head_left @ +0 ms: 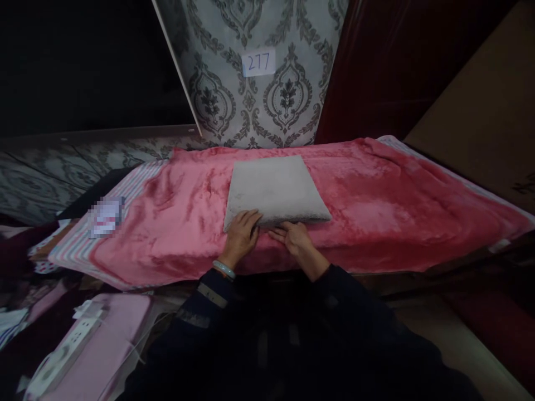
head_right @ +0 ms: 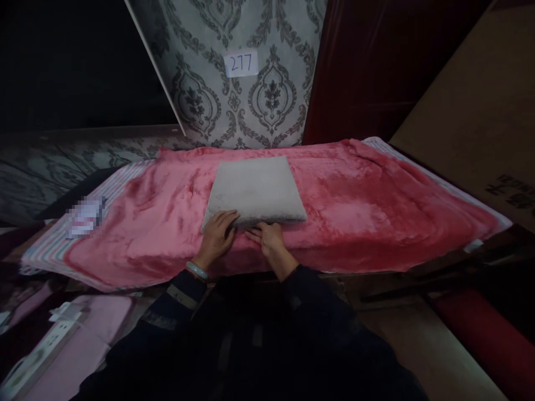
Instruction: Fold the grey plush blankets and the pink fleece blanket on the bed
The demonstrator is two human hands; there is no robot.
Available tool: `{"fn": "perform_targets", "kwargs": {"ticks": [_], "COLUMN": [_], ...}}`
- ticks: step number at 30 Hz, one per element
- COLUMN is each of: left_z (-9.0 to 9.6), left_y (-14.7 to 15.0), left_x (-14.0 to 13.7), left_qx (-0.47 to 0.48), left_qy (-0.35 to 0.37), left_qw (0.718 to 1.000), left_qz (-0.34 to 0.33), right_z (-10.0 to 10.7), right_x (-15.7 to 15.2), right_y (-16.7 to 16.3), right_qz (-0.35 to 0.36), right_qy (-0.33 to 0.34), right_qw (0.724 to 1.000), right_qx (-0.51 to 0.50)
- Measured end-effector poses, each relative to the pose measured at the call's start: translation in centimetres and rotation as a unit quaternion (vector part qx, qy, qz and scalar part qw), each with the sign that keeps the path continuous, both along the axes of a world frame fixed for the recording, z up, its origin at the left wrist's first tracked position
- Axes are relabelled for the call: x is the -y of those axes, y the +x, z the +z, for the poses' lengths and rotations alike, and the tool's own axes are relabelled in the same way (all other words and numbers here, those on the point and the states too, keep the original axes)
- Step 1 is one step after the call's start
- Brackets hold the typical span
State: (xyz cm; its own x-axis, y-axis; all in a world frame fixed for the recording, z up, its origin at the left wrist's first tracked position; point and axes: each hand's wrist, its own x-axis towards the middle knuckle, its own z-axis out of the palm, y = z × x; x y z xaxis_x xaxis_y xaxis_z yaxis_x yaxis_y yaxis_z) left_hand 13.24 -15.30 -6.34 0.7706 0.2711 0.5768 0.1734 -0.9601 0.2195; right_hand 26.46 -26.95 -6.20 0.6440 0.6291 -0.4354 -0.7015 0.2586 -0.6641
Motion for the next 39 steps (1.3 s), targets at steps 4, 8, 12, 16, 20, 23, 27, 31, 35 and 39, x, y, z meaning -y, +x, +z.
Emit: {"fn": "perform_targets", "kwargs": {"ticks": [4, 8, 12, 16, 20, 23, 27, 31, 35, 39], "left_z": [0.2, 0.2, 0.0, 0.0, 0.2, 1.0, 2.0, 2.0, 1.2, 0.7], "left_y": [0.1, -0.1, -0.2, -0.5, -0.4, 0.1, 1.0, 1.1, 0.8, 0.1], "left_x": [-0.1, 0.1, 0.4, 0.5, 0.5, 0.6, 0.8, 0.6, 0.7, 2.1], "left_qx": [-0.038, -0.044, -0.038, -0.026, -0.027, -0.039, -0.079, -0.093, -0.056, 0.035], "left_qy": [0.02, 0.038, 0.046, 0.056, 0.067, 0.075, 0.083, 0.086, 0.085, 0.054], "left_qw": [0.999, 0.998, 0.998, 0.998, 0.997, 0.996, 0.991, 0.99, 0.993, 0.994], "left_qz": [0.001, 0.007, 0.023, 0.01, 0.001, 0.034, 0.069, 0.053, 0.065, 0.084], "right_z": [-0.1, -0.4, -0.7, -0.8, 0.2, 1.3, 2.0, 1.8, 1.8, 2.5], "right_x": [-0.7, -0.6, 0.0, 0.2, 0.2, 0.3, 0.9, 1.5, 0.9, 0.2], "right_y": [-0.1, -0.5, -0.9, -0.8, -0.8, -0.9, -0.8, -0.5, -0.5, -0.6], "right_qz": [0.006, -0.013, -0.014, 0.004, 0.018, 0.028, 0.04, 0.024, -0.008, -0.053], "right_qy": [-0.007, 0.021, 0.014, 0.034, 0.037, 0.051, 0.058, 0.079, 0.086, 0.048], "right_qw": [1.0, 1.0, 1.0, 0.999, 0.999, 0.998, 0.997, 0.996, 0.995, 0.994], "right_qx": [-0.01, -0.005, 0.007, 0.01, -0.007, -0.03, -0.044, -0.045, -0.059, -0.085]}}
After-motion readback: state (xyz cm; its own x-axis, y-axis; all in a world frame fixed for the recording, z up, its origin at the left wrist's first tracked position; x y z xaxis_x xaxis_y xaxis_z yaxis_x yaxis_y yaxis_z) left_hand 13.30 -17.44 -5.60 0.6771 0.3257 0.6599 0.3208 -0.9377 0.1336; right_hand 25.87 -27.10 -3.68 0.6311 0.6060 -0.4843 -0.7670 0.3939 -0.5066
